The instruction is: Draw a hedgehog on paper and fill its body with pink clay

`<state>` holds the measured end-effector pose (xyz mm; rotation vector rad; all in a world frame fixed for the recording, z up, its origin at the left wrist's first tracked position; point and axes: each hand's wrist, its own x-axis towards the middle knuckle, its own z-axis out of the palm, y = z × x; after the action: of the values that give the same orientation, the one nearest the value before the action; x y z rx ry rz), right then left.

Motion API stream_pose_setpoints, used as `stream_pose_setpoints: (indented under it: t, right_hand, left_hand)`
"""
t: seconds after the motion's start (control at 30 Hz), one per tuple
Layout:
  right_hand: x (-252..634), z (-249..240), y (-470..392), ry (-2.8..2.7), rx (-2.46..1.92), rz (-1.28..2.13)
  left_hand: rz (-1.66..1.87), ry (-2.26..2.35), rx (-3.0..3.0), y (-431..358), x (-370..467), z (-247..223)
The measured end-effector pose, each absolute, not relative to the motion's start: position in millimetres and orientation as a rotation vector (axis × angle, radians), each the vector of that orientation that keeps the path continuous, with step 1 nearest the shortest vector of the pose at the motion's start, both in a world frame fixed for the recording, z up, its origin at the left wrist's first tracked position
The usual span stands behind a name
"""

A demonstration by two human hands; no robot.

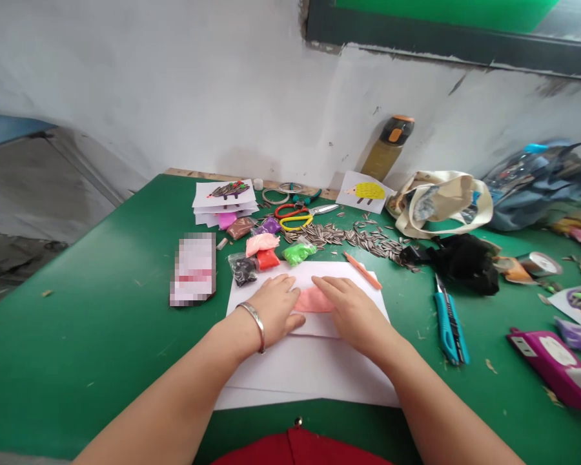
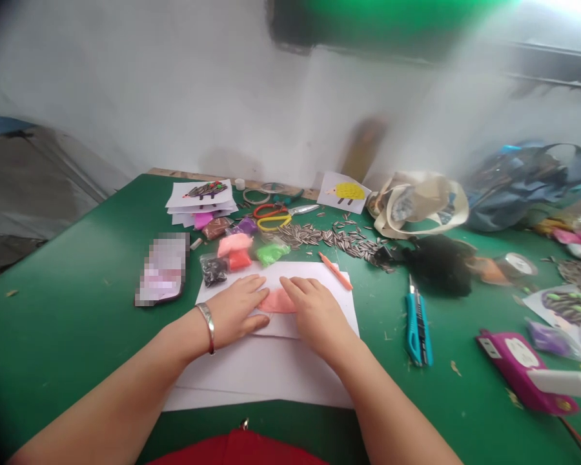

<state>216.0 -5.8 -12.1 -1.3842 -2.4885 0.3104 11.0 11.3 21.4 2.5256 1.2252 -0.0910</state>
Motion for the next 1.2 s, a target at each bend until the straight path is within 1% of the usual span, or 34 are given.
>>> stream_pose_setpoints:
  t: [0.27,0.4,0.63,0.87,1.0,1.2]
  right_hand:
    - [218.2,-9.4,-4.9,-2.558,-1.458,0.228]
    - [213.8,-5.7,-3.9,-2.592,-1.506,0.25]
    - [223.6,-10.6,-3.6,-2.526,-1.458,0.327]
    - [197.3,-5.0,-20.9,-2.56,-1.335,0.166]
    - [190.4,-6.0,-21.8,-2.641,-1.317,0.184]
    - [192.2,-5.0,-19.4,-2.603,-1.364,0.173]
  left_hand:
    - [-0.07,1.201,2.527,11.3,11.9,18.9]
    - [-0.081,1.207,2.544,11.4,12.0,19.8]
    - [-0.098,1.189,2.468,18.5,4.9,28.7]
    - [-0.065,1.161,2.497,19.1,2.0,24.5]
    - [-0.05,1.143,2.486,19.1,2.1,23.4]
    - [-0.024,1.151,2.474,19.1,1.0,23.7]
